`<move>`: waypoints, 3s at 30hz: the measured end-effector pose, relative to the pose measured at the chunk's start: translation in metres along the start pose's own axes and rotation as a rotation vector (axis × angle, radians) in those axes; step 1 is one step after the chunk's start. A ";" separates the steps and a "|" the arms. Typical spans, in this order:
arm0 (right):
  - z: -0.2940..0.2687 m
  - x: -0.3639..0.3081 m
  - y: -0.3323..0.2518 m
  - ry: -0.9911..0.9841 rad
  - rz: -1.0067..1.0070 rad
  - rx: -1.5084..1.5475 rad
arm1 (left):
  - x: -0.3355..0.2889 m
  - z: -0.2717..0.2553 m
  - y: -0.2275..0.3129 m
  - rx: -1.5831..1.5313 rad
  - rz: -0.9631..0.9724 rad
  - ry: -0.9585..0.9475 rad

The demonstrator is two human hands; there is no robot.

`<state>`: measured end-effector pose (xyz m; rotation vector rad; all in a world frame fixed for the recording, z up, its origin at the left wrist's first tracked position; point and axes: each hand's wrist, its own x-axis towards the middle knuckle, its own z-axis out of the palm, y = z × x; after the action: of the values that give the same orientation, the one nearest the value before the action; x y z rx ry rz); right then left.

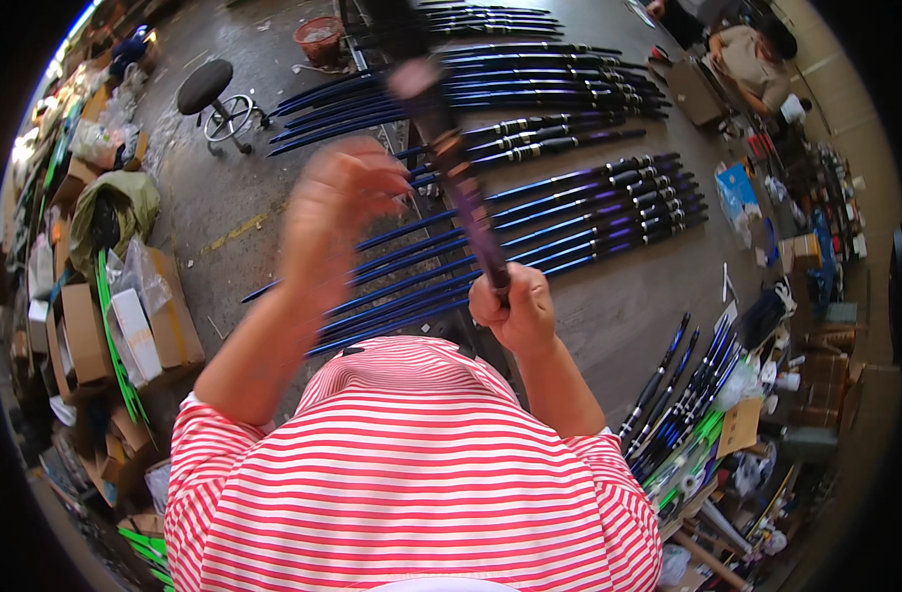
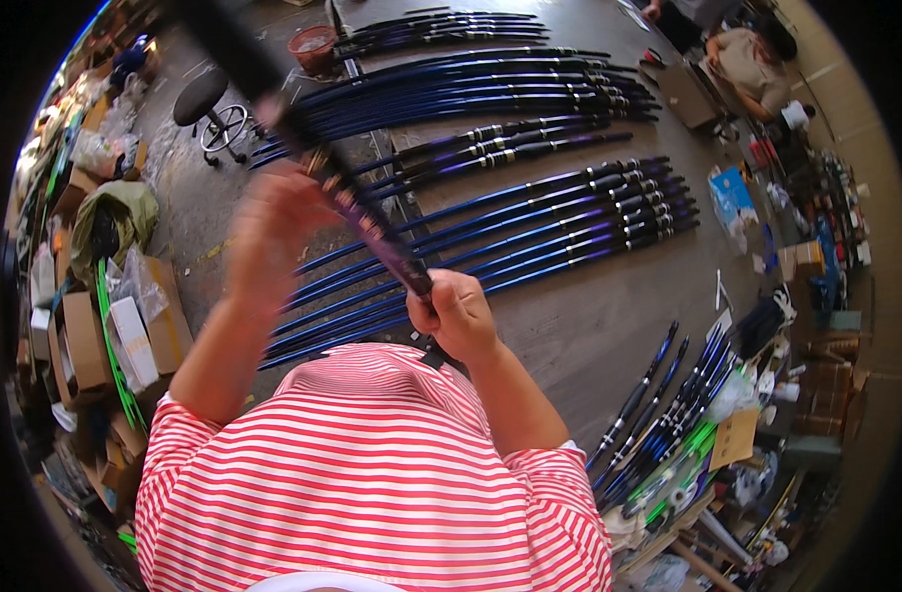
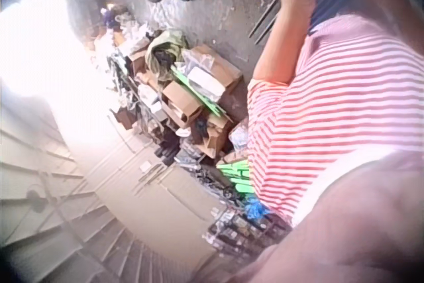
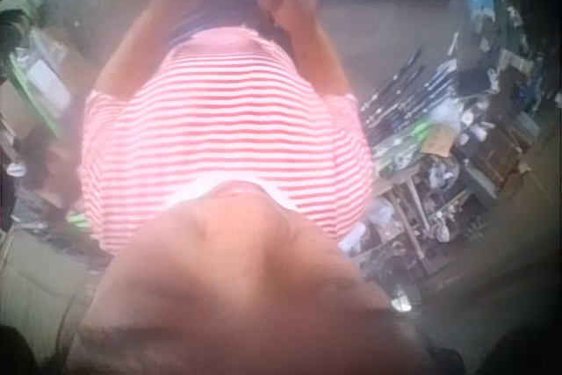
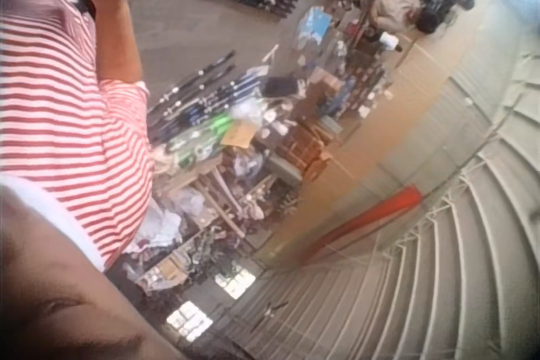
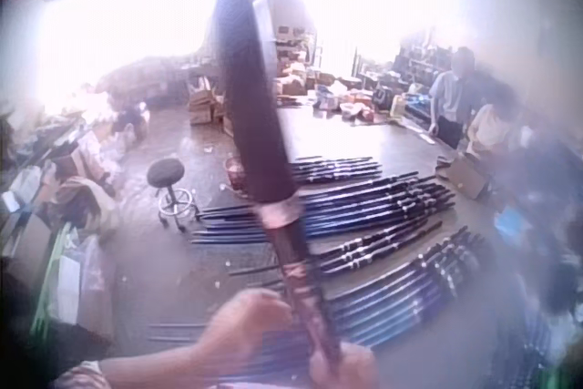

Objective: The person picks up fishing rods, extending and retracting segments to check the movement and the finish. They use a pen to mark one of the rods and then handle more rods from a group on a table.

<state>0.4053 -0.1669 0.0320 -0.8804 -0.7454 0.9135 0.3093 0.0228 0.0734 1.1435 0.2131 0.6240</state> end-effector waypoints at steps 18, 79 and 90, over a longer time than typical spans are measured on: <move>-0.019 0.031 -0.056 0.452 -0.337 -0.231 | -0.042 -0.044 -0.078 0.826 -0.312 -0.159; -0.164 -0.012 0.072 0.810 0.309 -0.550 | 0.071 -0.091 -0.179 1.654 0.054 -0.342; -0.124 0.060 0.019 0.908 -0.071 -0.004 | -0.048 -0.062 -0.120 0.520 -0.603 -0.216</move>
<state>0.5277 -0.1454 -0.0300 -1.1318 0.0106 0.3653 0.2841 0.0119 -0.0674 1.5410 0.5301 -0.1046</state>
